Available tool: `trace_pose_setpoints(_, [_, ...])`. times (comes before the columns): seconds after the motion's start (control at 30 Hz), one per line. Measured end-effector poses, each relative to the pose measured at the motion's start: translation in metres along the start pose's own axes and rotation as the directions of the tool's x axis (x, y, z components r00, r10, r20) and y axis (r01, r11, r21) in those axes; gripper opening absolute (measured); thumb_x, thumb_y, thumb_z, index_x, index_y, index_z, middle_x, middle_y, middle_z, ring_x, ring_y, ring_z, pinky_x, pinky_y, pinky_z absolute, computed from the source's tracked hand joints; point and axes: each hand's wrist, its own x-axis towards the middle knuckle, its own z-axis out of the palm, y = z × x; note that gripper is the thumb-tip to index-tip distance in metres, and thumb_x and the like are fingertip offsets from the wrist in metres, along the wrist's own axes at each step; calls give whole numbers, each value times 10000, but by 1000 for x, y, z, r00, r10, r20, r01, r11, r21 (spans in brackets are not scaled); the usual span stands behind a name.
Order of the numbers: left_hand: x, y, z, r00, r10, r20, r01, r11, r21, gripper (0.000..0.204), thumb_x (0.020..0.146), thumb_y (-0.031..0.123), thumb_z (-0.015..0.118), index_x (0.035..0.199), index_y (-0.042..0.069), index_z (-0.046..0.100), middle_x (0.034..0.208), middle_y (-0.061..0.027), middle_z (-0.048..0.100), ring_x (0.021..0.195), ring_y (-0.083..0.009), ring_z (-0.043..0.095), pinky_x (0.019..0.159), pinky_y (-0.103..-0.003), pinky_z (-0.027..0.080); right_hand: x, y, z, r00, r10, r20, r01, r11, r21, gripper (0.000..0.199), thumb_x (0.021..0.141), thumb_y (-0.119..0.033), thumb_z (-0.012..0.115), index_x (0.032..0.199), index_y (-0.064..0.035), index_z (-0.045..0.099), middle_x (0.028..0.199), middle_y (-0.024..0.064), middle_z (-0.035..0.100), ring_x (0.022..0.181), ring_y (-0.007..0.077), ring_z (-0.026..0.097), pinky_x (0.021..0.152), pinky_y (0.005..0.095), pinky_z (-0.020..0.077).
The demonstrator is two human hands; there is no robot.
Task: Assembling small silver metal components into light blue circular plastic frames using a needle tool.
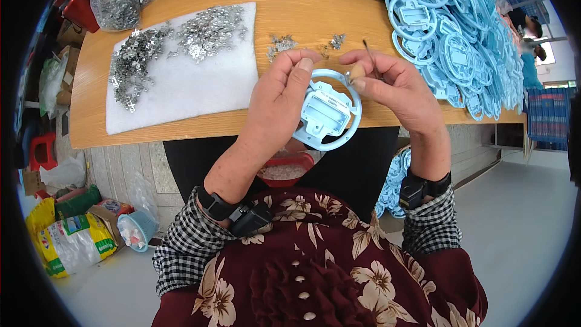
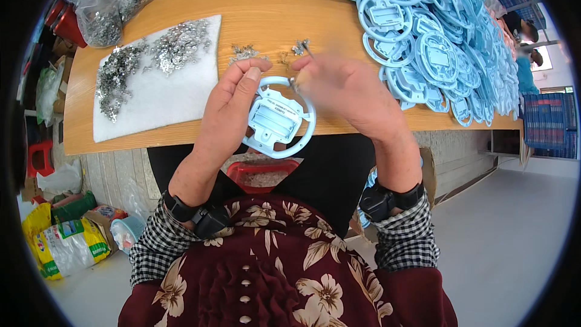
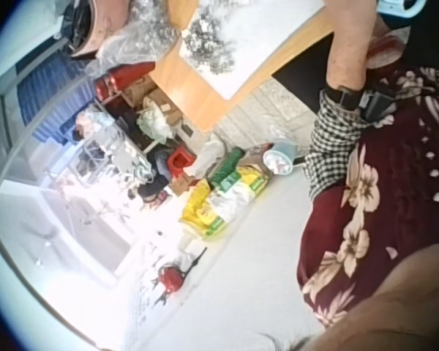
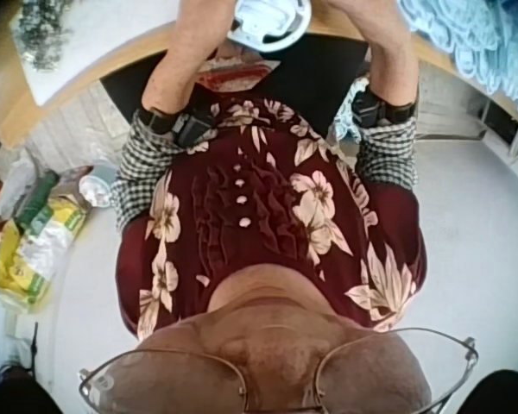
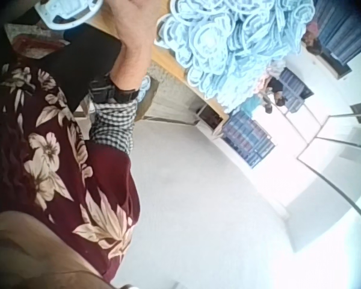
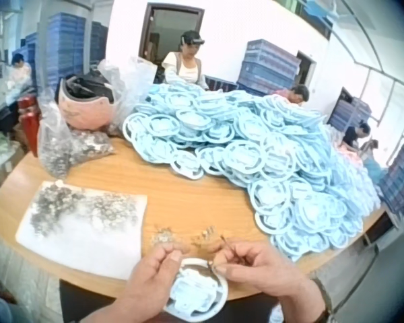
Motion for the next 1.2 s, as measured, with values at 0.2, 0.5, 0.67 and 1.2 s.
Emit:
trace_pose_setpoints(0.2, [-2, 10, 1, 998, -53, 43, 54, 998, -19, 324, 1077, 288, 493, 1232, 30, 615, 916, -19, 665, 802, -53, 605, 703, -231, 497, -7, 19, -2, 976, 163, 146, -177, 980, 93, 146, 912, -140, 700, 980, -14, 671, 991, 16, 677, 840, 57, 593, 776, 210, 478])
trace_pose_setpoints(0.5, [-7, 7, 2, 993, 47, -105, -56, 995, -86, 348, 1094, 285, 456, 1257, 9, 590, 1029, -51, 676, 876, -71, 629, 756, -231, 521, -28, 23, 10, 993, 114, -33, -100, 955, 279, 91, 912, -104, 670, 960, -29, 648, 869, -6, 639, 619, 24, 453, 534, 187, 320])
trace_pose_setpoints(0.67, [-14, 10, 5, 990, 52, -134, -70, 988, -136, 315, 1093, 245, 457, 1275, 5, 545, 1068, -75, 650, 905, -80, 617, 758, -240, 519, -30, 36, 13, 985, 172, -26, -149, 912, 382, 108, 927, -137, 654, 965, -36, 660, 756, -43, 560, 633, 35, 449, 547, 193, 312])
trace_pose_setpoints(1.2, [-3, 20, -14, 931, -236, 279, 206, 970, 132, 415, 938, 164, 686, 1295, 3, 551, 1125, -57, 668, 1000, -100, 632, 858, -266, 530, -28, 27, 15, 960, -169, -225, 155, 985, -78, 200, 893, -41, 653, 1074, 38, 685, 924, -27, 647, 785, 52, 538, 714, 216, 437])
